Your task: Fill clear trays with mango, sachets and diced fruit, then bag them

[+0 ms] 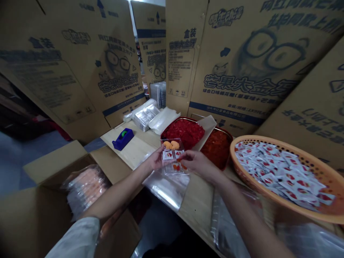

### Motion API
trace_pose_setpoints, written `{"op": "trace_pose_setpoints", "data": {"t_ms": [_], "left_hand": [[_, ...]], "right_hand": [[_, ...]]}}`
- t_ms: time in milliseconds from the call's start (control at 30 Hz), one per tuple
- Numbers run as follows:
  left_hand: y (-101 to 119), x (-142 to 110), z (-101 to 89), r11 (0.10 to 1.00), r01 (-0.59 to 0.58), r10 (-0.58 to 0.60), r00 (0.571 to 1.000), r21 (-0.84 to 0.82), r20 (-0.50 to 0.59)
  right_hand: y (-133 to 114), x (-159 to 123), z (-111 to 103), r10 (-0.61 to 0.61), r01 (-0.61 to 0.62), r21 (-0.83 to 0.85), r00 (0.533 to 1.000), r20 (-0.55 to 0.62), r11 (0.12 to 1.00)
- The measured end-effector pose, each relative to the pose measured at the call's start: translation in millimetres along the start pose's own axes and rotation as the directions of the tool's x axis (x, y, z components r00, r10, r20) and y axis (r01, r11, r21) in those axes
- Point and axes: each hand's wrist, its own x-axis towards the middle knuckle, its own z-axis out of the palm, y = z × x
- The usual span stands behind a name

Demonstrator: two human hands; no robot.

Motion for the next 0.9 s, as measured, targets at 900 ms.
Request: {"op": "trace_pose_setpoints", "data": {"t_ms": [900], "left_hand": [[0.1,-3.0,5.4,0.999,0.037,-0.037,0.999,0.0,-0.028]], "right_hand": [[6.3,27.6,38.9,-0.281,0.3,-0.374,0.954,0.106,0.878]]}}
